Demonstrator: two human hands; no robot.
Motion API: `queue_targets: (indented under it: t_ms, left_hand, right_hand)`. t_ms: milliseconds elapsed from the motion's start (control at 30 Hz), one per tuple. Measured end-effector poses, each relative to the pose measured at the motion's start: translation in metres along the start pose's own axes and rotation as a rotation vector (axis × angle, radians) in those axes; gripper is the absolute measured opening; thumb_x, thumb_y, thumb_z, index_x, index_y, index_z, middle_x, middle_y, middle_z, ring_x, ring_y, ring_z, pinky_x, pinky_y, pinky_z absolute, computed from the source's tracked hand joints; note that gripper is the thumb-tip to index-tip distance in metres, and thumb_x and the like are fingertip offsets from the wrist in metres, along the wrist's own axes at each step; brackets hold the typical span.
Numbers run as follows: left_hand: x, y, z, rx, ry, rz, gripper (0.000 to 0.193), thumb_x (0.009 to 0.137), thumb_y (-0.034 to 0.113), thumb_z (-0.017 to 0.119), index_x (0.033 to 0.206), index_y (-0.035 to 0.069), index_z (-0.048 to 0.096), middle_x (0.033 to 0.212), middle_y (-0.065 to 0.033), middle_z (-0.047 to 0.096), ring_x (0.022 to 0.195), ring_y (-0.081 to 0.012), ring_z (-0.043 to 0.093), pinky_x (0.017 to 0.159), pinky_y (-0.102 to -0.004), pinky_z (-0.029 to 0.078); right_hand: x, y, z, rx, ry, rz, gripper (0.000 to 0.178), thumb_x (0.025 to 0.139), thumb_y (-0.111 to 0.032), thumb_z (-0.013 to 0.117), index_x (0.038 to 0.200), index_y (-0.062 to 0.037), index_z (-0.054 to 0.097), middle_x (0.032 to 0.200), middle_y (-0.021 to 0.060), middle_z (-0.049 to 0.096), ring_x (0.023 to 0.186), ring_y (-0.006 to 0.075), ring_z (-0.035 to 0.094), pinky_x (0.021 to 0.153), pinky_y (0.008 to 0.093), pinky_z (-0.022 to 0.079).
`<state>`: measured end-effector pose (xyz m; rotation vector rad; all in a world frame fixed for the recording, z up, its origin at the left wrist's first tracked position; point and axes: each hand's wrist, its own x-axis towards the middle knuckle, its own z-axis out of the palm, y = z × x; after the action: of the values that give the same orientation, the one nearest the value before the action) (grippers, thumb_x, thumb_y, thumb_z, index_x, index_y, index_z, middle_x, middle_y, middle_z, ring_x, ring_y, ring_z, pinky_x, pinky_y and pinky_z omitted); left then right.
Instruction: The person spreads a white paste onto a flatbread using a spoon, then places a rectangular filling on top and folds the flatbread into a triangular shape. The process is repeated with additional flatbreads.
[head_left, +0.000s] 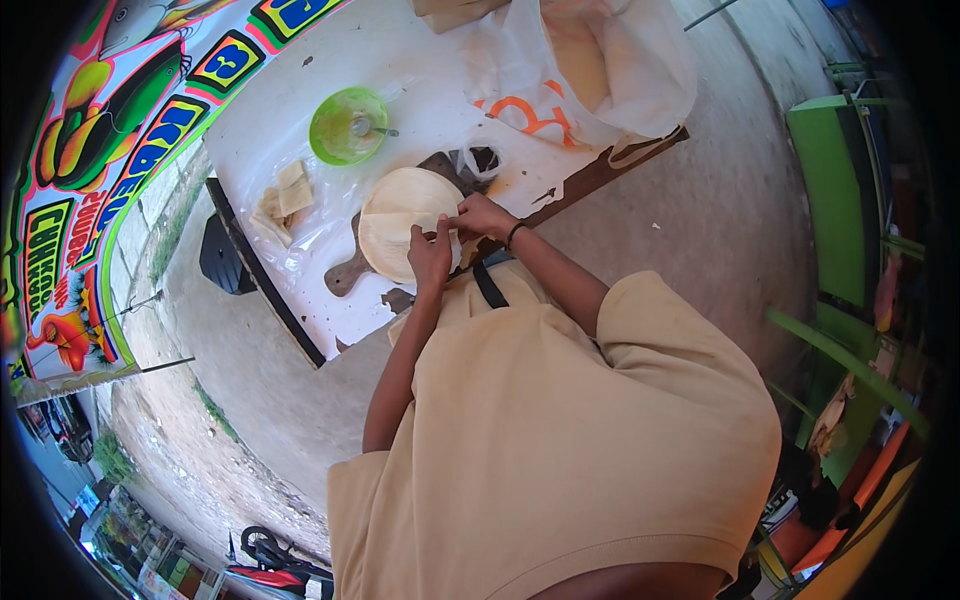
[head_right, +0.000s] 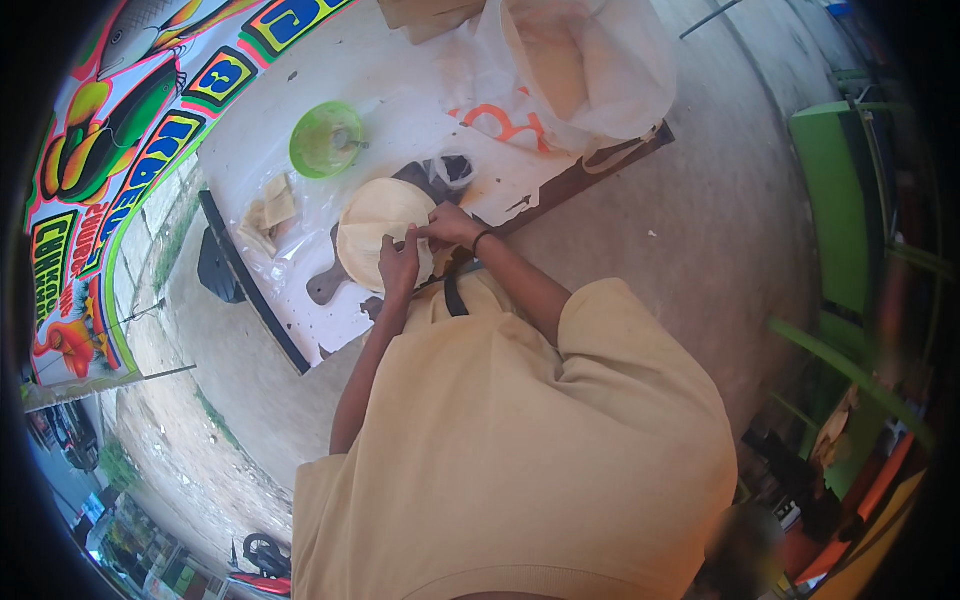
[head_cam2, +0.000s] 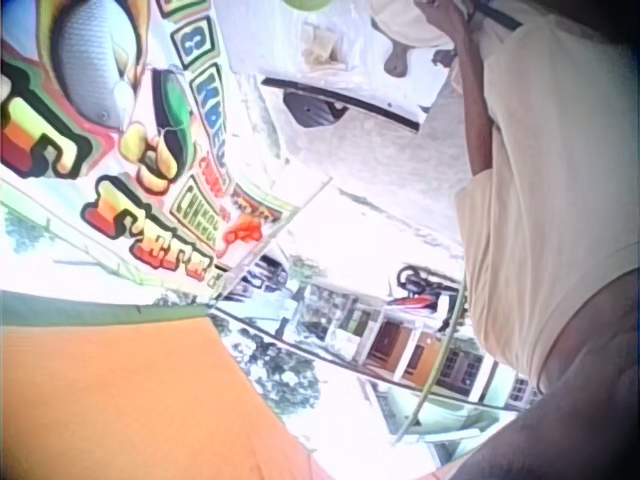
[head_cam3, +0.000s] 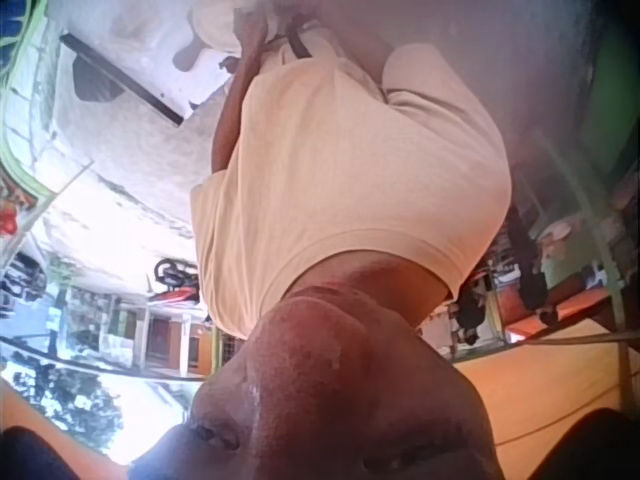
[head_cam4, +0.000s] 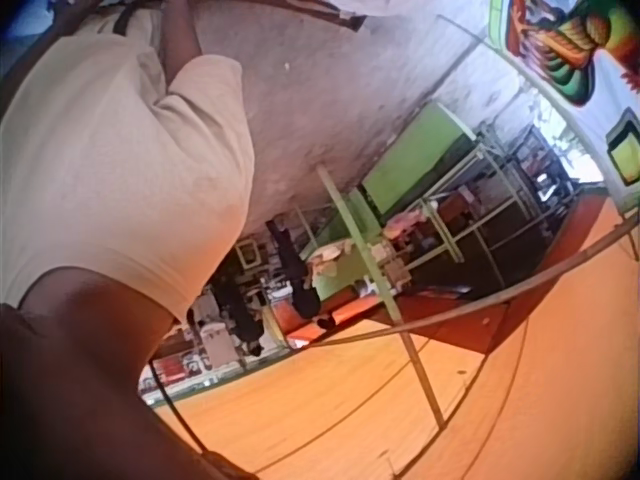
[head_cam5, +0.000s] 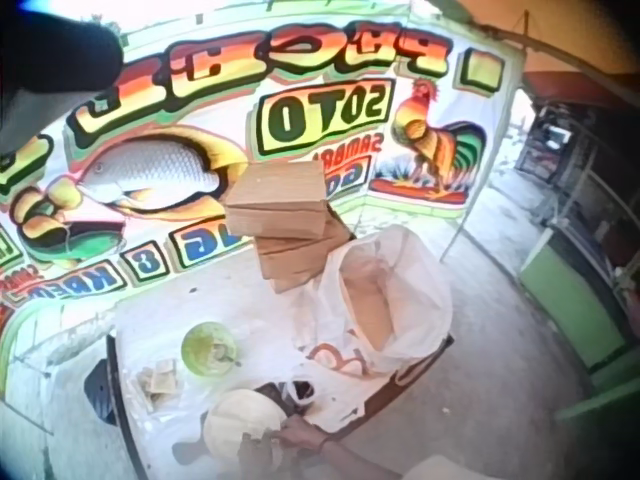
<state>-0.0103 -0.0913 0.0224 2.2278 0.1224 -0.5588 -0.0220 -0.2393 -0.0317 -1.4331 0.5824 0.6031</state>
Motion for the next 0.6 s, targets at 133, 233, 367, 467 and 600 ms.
queue_targets:
  t_ms: [133, 233, 367, 467, 600]
  left_hand:
    - [0.001, -0.004, 0.004, -0.028, -0.04, -0.081, 0.053, 0.089, 0.045, 0.059, 0.082, -0.008, 0.059, 0.08, -0.0268, 0.066, 0.081, -0.0414, 0.066, 0.075, -0.0455, 0.05]
    - [0.011, -0.018, 0.003, -0.016, -0.069, -0.084, 0.056, 0.089, 0.046, 0.059, 0.09, -0.01, 0.059, 0.077, -0.0228, 0.067, 0.065, -0.0302, 0.066, 0.062, -0.0388, 0.05]
    - [0.007, -0.01, 0.005, 0.081, -0.044, -0.049, 0.055, 0.089, 0.043, 0.059, 0.072, -0.009, 0.062, 0.068, -0.0251, 0.064, 0.07, -0.0402, 0.066, 0.066, -0.0449, 0.05]
    - [0.014, -0.028, 0.013, 0.029, -0.082, -0.073, 0.053, 0.089, 0.04, 0.06, 0.068, -0.009, 0.063, 0.064, -0.0231, 0.064, 0.066, -0.0373, 0.067, 0.064, -0.0436, 0.05]
    - [0.008, -0.023, 0.007, -0.018, -0.101, -0.065, 0.047, 0.088, 0.035, 0.062, 0.068, -0.008, 0.064, 0.063, -0.0208, 0.065, 0.063, -0.032, 0.067, 0.063, -0.0416, 0.051]
  right_hand:
    - [0.004, 0.006, 0.007, 0.023, 0.058, -0.037, 0.03, 0.079, -0.027, 0.075, 0.073, 0.0014, 0.067, 0.065, 0.0085, 0.067, 0.053, 0.014, 0.064, 0.052, 0.0268, 0.053]
    - [0.002, 0.003, 0.009, 0.077, 0.035, -0.013, 0.031, 0.079, -0.028, 0.075, 0.073, 0.001, 0.067, 0.064, 0.0077, 0.066, 0.054, 0.0139, 0.064, 0.051, 0.0262, 0.052]
    - [0.0, 0.004, 0.004, 0.056, 0.005, -0.02, 0.033, 0.078, -0.028, 0.076, 0.07, 0.0017, 0.066, 0.063, 0.0071, 0.065, 0.053, 0.0139, 0.063, 0.05, 0.0258, 0.05]
    - [0.007, 0.012, 0.001, 0.012, -0.015, -0.048, 0.035, 0.078, -0.03, 0.076, 0.069, 0.0021, 0.065, 0.062, 0.0071, 0.064, 0.053, 0.014, 0.063, 0.049, 0.0261, 0.049]
    - [0.006, 0.012, -0.003, -0.051, 0.0, -0.08, 0.036, 0.08, -0.03, 0.075, 0.069, 0.0027, 0.064, 0.062, 0.0082, 0.064, 0.055, 0.0149, 0.064, 0.05, 0.0271, 0.05]
